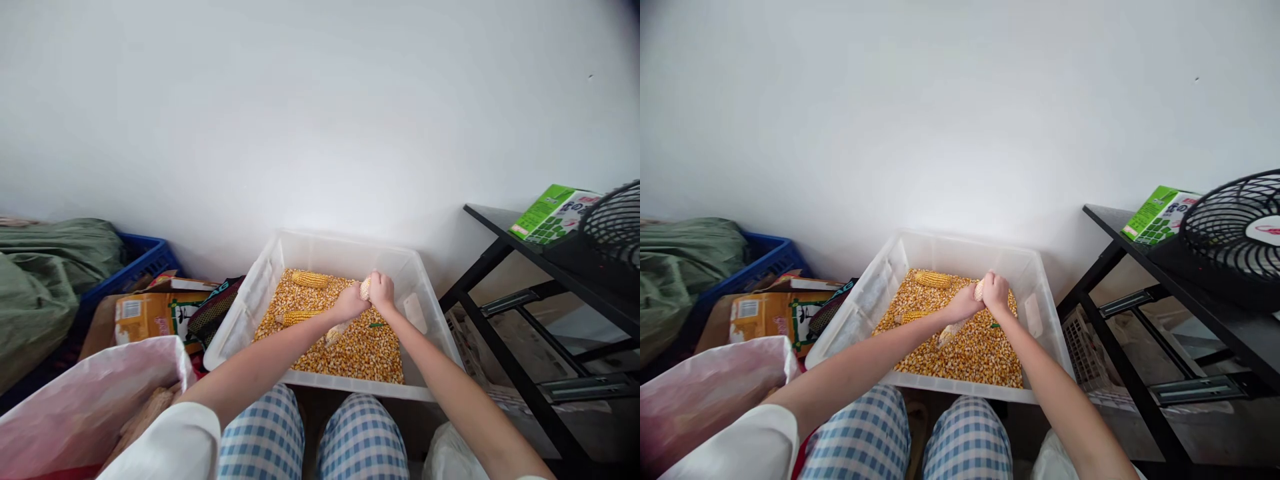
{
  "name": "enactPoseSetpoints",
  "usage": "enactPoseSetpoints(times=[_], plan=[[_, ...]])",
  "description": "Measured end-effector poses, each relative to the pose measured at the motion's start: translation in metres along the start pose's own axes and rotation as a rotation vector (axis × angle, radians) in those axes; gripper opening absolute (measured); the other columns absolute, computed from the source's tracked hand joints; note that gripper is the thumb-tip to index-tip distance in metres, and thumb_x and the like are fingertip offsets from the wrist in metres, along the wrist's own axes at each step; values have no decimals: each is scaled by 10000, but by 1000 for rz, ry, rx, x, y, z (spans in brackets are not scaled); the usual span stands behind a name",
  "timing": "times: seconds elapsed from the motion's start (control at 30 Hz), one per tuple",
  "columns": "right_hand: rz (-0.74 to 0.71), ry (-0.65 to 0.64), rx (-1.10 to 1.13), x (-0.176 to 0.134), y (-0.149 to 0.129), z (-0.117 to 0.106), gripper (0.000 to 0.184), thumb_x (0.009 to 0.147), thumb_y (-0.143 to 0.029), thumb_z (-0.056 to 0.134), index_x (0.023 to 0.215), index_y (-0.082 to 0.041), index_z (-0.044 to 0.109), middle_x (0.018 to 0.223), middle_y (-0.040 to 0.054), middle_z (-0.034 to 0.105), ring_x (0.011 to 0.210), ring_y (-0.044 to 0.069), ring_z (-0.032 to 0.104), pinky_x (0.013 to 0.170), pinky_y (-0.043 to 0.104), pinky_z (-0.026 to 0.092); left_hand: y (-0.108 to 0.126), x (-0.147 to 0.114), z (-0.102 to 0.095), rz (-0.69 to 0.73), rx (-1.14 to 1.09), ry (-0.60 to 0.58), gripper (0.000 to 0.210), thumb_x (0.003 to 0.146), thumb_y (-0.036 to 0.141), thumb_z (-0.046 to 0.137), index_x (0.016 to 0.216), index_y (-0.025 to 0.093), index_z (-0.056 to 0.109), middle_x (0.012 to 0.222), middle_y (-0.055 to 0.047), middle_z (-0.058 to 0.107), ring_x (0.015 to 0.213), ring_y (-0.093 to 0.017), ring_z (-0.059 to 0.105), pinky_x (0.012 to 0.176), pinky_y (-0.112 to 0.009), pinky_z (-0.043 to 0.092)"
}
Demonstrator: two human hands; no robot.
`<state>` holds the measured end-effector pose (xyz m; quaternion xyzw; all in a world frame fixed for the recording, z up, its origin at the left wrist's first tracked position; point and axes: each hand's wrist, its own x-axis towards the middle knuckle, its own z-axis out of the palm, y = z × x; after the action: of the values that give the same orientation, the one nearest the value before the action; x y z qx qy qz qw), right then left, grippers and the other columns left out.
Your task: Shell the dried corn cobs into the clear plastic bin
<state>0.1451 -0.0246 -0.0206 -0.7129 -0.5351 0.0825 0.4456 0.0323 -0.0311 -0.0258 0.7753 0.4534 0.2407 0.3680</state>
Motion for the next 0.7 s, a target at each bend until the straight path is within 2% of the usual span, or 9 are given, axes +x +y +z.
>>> enactPoseSetpoints(times=[0.17,0.23,0.3,0.37,0.47,0.53,0.6,0.7], plan=[[65,-65,94,6,4,-3,443,776,-434,280,520,-200,557,559,90,595,621,195,549,600,280,357,3,1,-6,-44,-282,-191,229,686,213,572,895,122,547,604,13,532,482,-87,481,494,-213,410],[130,-172,272,12,2,-6,468,770,-493,274,563,-192,566,547,51,582,558,168,528,544,261,356,3,4,-11,-27,-395,-249,226,703,223,552,908,129,543,573,32,493,433,-67,438,457,-207,404],[171,-310,454,14,-1,-11,527,775,-556,237,632,-184,580,542,21,569,483,137,489,477,243,334,0,7,-18,11,-448,-254,242,693,223,555,919,137,540,581,36,486,424,-63,432,433,-200,399],[98,-395,496,12,-4,-17,537,782,-584,243,711,-185,595,546,1,560,450,117,456,452,230,307,-4,10,-26,27,-444,-258,260,675,223,565,919,139,541,576,35,487,420,-69,439,418,-199,395],[-198,-378,274,5,-5,-22,382,760,-543,422,778,-208,604,545,-19,546,481,112,452,489,222,280,-11,10,-36,29,-399,-343,272,664,247,573,909,129,548,515,41,470,392,-81,431,401,-208,389],[-341,-351,85,2,-1,-20,291,751,-486,490,738,-216,598,519,-20,528,485,116,441,507,228,256,-14,9,-40,33,-333,-429,265,665,270,570,885,121,564,485,36,472,384,-93,435,405,-217,393],[-379,-338,-56,3,4,-15,280,783,-439,462,665,-211,575,484,-10,506,467,121,421,516,238,242,-16,9,-41,26,-191,-470,243,680,297,544,839,117,581,483,16,498,400,-112,469,427,-229,407],[-336,-358,-186,7,14,-4,344,843,-382,350,622,-196,537,507,24,526,499,136,450,535,245,255,-18,11,-36,57,154,-362,221,670,292,519,790,123,596,592,-43,592,518,-163,565,504,-247,435]])
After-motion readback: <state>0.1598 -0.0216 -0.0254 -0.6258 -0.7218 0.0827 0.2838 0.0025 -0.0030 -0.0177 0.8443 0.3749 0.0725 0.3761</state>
